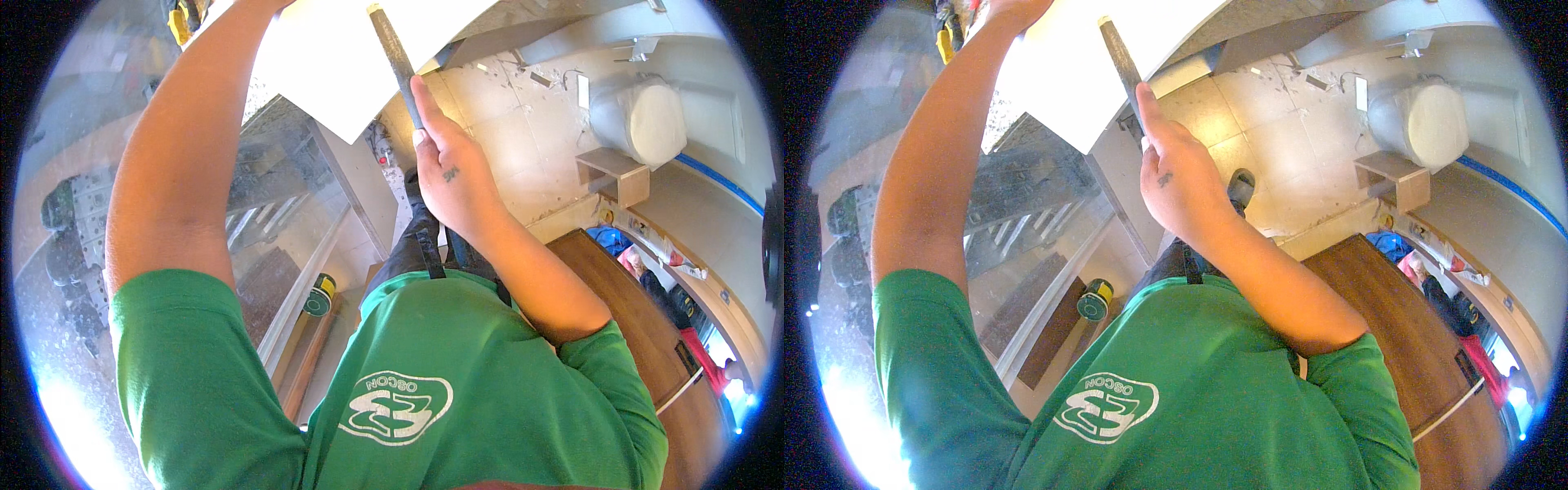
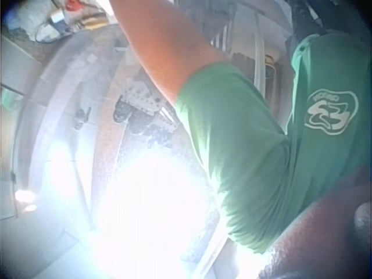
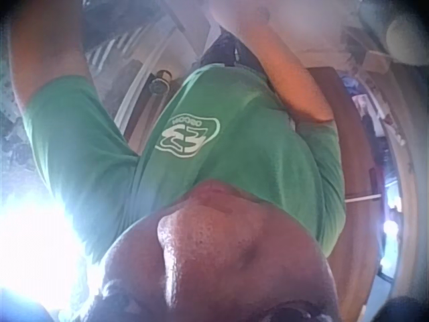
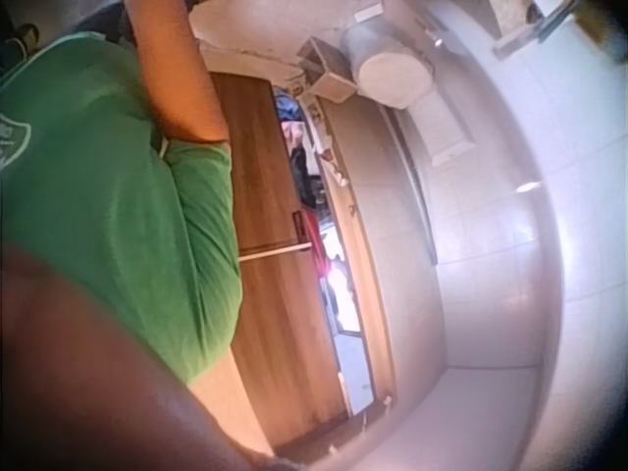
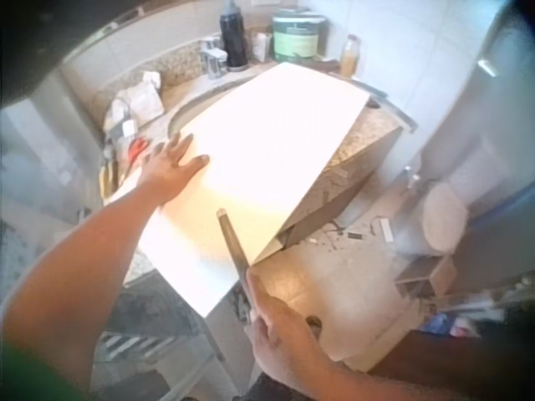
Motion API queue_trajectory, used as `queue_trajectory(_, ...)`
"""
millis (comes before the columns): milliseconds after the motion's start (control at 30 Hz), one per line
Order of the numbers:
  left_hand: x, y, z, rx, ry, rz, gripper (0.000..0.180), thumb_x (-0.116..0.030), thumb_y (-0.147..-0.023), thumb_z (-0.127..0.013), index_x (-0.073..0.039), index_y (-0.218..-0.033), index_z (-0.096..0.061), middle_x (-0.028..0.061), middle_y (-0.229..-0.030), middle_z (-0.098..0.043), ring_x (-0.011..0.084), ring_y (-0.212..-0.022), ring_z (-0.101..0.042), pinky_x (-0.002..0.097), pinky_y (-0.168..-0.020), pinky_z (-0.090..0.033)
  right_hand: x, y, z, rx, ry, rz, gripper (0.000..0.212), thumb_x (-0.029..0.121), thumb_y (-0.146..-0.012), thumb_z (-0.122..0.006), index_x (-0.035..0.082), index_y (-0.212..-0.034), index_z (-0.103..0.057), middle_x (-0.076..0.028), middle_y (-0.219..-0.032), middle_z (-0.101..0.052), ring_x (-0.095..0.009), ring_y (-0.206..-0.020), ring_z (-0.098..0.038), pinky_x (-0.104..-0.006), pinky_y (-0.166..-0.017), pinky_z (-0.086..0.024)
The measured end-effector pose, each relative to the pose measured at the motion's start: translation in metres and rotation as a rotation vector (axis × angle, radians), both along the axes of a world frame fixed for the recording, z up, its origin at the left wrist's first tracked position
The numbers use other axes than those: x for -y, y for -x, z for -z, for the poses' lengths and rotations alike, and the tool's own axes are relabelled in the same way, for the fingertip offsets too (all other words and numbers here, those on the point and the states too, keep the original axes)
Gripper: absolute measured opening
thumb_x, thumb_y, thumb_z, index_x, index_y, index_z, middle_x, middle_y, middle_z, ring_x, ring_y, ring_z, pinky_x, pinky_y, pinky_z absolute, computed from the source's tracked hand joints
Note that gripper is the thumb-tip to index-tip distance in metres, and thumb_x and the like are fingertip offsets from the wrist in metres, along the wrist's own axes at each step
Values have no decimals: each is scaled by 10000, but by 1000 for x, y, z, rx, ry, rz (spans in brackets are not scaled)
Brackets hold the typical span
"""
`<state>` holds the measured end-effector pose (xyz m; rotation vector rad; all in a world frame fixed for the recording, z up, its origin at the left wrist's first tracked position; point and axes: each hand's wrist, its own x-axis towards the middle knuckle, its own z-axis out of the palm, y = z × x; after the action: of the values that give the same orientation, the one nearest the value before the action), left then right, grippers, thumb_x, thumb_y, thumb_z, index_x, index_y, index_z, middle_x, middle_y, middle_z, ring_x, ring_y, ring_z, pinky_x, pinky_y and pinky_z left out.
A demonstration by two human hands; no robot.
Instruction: The person scrapes the edges and surface of a white rectangular panel with a metal scraper. They repeatedly reposition the panel on a bathroom countertop and continue scraping different edges and sides.
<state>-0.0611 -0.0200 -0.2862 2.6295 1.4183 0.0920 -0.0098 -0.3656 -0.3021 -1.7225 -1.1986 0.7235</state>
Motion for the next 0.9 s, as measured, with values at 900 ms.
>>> queue_trajectory(900, -8, 2, 7, 25, -15, 47, 880, -747, -936, -504, -232, -1631, -346, 95, -1728, -218, 400, -1577, -182, 506, -1283, -165, 17, -6, 14, -88, 0, 5, 725, -3, -987, -552, 219, -1639, -326, -164, -896, -649, -234, -764, -613, -351, -723, -524)
